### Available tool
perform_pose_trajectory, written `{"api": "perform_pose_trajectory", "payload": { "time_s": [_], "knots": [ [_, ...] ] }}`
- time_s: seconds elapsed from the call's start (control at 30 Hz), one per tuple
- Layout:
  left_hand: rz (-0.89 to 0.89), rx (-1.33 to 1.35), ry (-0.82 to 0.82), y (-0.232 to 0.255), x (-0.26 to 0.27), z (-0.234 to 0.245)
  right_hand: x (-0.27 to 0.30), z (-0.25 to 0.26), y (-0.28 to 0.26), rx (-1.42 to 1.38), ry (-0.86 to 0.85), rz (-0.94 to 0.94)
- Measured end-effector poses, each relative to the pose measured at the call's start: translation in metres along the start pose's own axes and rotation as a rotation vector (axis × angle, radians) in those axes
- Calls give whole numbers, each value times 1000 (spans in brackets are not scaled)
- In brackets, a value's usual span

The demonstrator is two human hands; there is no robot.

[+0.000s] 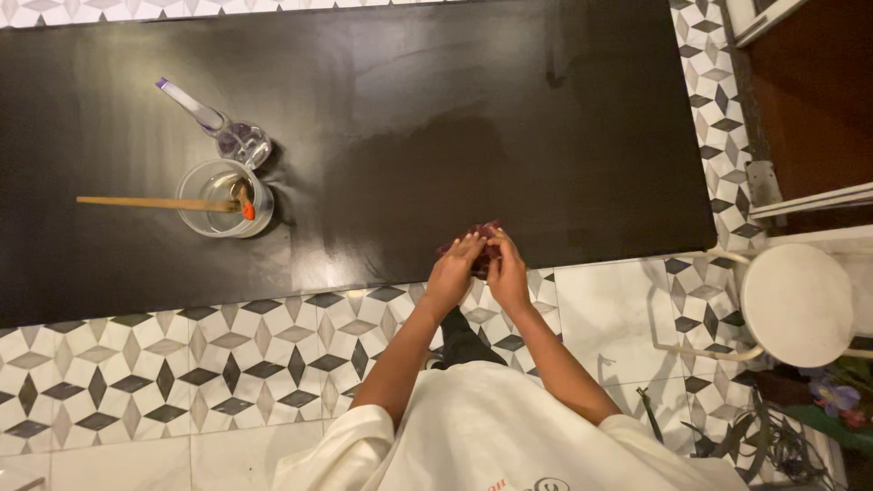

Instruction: The person folds a cloth, uses it to wipe a dark surface, and then applies a liquid from a container using a brush to the same surface.

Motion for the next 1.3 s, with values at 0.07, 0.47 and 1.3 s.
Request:
{"api": "perform_pose_trajectory", "payload": {
  "time_s": [0.07,0.47,1.3],
  "knots": [
    [2,24,23,0,14,7,3,-7,-4,31,-20,34],
    [237,155,304,22,82,68,18,-46,-49,-321,-371,-34],
    [62,-13,285,0,60,67,5,-39,-70,-45,-226,172]
  ]
}}
Point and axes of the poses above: each hand's wrist, its own x-axis away from the middle knuckle, its own z-axis out of the back of the hand, y = z × x, the point moved 2 cm from there along -x, towards the middle knuckle, and after that the axes turned 14 degrees about x, right-handed, at the moved point
